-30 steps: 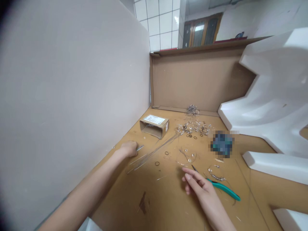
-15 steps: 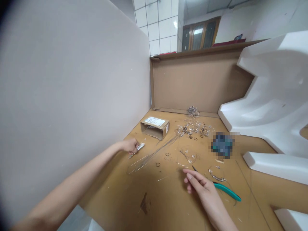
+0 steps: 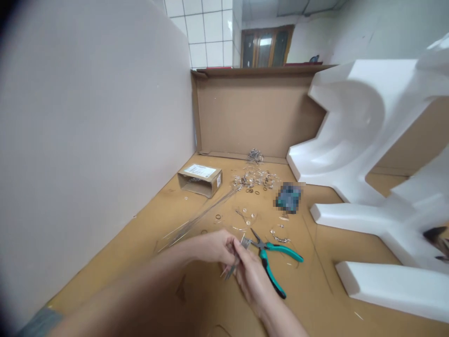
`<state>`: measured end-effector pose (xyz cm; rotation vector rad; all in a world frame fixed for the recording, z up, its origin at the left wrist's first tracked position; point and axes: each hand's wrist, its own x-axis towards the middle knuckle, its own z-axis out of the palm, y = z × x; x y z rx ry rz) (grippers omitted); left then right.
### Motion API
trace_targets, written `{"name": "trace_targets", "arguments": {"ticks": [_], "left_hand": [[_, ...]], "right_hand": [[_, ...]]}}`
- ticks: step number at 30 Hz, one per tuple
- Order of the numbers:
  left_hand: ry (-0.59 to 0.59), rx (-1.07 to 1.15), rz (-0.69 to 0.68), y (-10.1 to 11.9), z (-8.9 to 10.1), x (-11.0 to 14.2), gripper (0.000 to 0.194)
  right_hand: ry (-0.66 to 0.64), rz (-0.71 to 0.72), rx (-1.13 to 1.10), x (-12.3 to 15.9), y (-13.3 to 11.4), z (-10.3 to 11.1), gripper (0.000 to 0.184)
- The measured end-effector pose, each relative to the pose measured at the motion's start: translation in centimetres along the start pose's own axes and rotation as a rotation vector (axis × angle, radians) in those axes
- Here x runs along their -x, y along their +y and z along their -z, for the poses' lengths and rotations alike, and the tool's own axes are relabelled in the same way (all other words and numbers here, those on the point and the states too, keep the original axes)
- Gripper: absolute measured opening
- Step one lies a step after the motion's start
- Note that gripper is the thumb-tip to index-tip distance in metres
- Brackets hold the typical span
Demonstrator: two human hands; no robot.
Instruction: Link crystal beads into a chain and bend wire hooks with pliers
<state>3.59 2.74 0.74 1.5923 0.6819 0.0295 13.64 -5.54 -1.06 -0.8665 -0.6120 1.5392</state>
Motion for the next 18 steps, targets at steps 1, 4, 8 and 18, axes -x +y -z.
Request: {"name": "trace_targets", "arguments": {"ticks": [1,4,8,18], "left_hand": [[0.007,0.010,-0.021,-0.3,-0.6,-0.5,0.008],[0.072,0.010,-0.060,-1.3,-1.7,-1.1,0.005],[0.410,-0.162,-0.141,-1.6,-2.1,-0.3,0.015],[0.873,-0.001,-0.362,-2.2,-1.5,0.6,0.025]], "right_hand": [[0.021,-0.014,-0.001,-0.1,0.2,0.1,0.031],[0.089,0.007,0.008,-0.7,0.8,0.8,0.033],[0.176,0.116,0.060,-1.3,1.0,1.7,0.034],[0.114,0.333,0.394,-1.4,2.0,2.0,0.027]]}}
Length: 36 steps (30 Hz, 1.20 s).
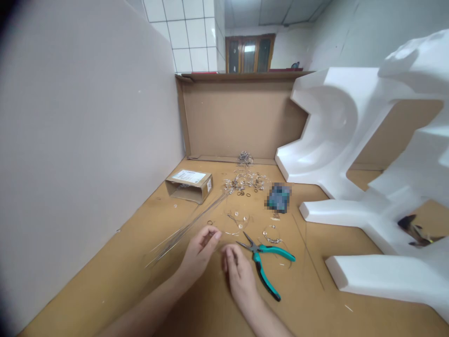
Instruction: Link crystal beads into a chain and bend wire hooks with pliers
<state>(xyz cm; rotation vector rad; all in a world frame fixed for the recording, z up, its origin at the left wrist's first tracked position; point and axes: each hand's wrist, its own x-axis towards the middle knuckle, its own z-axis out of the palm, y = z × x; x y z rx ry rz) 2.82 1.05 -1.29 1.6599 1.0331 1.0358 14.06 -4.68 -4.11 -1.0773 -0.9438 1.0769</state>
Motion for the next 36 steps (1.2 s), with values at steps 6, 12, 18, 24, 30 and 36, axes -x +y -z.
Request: {"name": "trace_targets", "arguments": {"ticks": [6,12,18,24,30,36], "left_hand": [[0.075,0.116,0.034,-0.7,0.3,-0.2,0.027],[-0.388,0.311,0.159,-0.6,-0.2,0.0,0.033],[-0.503,0.550,0.327,0.0,-0.5,1.2,0.032],[-0.374,0.512,0.408,-0.4,0.0,0.4,0.038],[-0.270,0.479,0.384,-0.5,0.4,-0.1,0.033],[-0.295,0.483,0.253,0.1,0.3,0.1,0.035]], "right_hand": [[-0.059,-0.097,-0.021,-0.4,0.7,-0.3,0.032],[-0.291,-0.391,-0.155,-0.1,-1.1,0.4,0.049],[-0.388,-0.515,-0.213,0.4,-1.5,-0.1,0.053],[-0.348,-0.444,-0.142,0.0,-0.9,0.2,0.034],[-0.309,-0.325,0.039,-0.1,-0.5,0.3,0.031],[-0.203,-0.380,-0.119,0.1,-1.2,0.2,0.027]]}}
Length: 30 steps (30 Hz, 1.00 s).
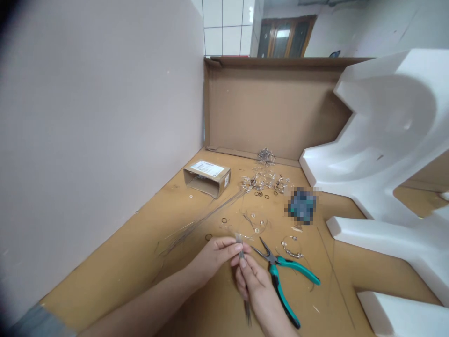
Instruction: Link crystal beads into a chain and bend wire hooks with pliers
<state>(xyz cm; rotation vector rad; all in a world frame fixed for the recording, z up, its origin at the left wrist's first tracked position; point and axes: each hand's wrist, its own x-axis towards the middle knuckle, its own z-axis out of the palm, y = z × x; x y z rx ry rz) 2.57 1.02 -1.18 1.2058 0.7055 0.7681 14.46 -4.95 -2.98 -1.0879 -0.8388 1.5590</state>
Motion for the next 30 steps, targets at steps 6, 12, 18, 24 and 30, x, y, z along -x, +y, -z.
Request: {"name": "trace_targets", "arguments": {"ticks": [6,12,18,24,30], "left_hand": [[0.022,0.324,0.123,-1.2,-1.1,0.3,0.035],[-0.091,0.930,0.608,-4.2,-4.2,1.5,0.035],[-0.236,1.123,0.477,-3.4,-4.7,1.7,0.018],[-0.118,1.200,0.421,-3.0,-4.2,1.5,0.022],[-0.121,1.077,0.451,-2.1,-3.7,1.3,0.035]], "right_hand": [[0.148,0.114,-0.294,0.2,-2.2,1.2,0.021],[0.371,0.367,-0.268,1.2,-3.2,-0.1,0.015],[0.367,0.365,0.024,1.3,-0.3,-1.5,0.023],[0.369,0.303,0.443,0.6,0.5,-1.0,0.031],[0.300,0.310,0.243,0.5,-0.5,0.2,0.029]]}}
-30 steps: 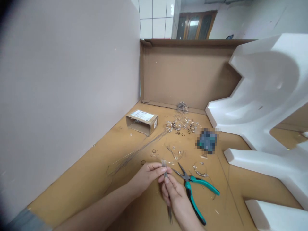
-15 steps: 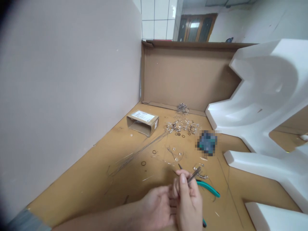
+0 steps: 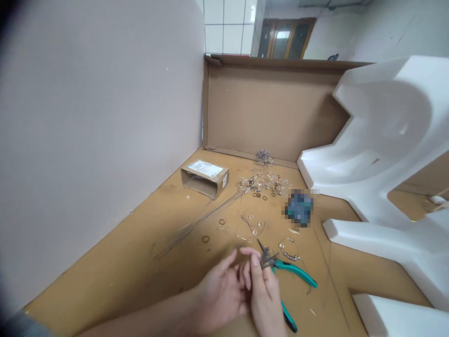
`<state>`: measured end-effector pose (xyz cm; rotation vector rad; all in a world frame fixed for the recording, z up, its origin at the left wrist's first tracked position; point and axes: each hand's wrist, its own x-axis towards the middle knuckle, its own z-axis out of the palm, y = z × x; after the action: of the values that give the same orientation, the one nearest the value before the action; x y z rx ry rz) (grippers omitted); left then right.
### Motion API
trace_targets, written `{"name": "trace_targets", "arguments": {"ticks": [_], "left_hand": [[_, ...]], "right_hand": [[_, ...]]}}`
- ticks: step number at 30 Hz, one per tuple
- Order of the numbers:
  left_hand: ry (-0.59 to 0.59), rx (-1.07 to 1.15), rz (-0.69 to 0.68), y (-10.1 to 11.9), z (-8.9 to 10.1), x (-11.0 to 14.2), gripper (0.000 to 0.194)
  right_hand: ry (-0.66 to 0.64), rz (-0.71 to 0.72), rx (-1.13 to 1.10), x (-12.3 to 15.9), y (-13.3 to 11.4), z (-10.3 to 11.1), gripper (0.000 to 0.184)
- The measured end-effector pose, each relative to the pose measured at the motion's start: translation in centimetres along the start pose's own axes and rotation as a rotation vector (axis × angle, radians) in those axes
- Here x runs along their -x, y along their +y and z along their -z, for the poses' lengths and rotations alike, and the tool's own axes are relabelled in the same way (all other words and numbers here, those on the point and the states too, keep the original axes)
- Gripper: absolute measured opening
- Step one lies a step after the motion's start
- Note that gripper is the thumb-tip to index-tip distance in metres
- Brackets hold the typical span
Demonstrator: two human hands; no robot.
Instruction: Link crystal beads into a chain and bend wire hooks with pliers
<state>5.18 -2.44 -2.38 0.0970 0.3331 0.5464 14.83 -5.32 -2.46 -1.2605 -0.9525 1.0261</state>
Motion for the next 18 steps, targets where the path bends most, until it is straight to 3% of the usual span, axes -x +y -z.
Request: {"name": "trace_targets", "arguments": {"ticks": [4,10,14,18], "left_hand": [[0.074,-0.047,-0.003,0.5,0.2,-0.2,0.047],[0.069,0.049,-0.014,0.0,0.6,0.1,0.034],[0.024,0.005,-0.051,0.0,0.3,0.3,0.042],[0.084,-0.194,-0.100,0.6,0.3,0.1,0.037]], "right_hand": [[0.020,0.089,-0.075,0.1,-0.5,0.7,0.027],[-0.062,0.181,0.248,0.8,0.4,-0.7,0.028],[-0.162,0.288,0.386,0.5,0.4,-0.9,0.026],[-0.127,0.060,0.140,0.0,0.0,-0.1,0.032]]}}
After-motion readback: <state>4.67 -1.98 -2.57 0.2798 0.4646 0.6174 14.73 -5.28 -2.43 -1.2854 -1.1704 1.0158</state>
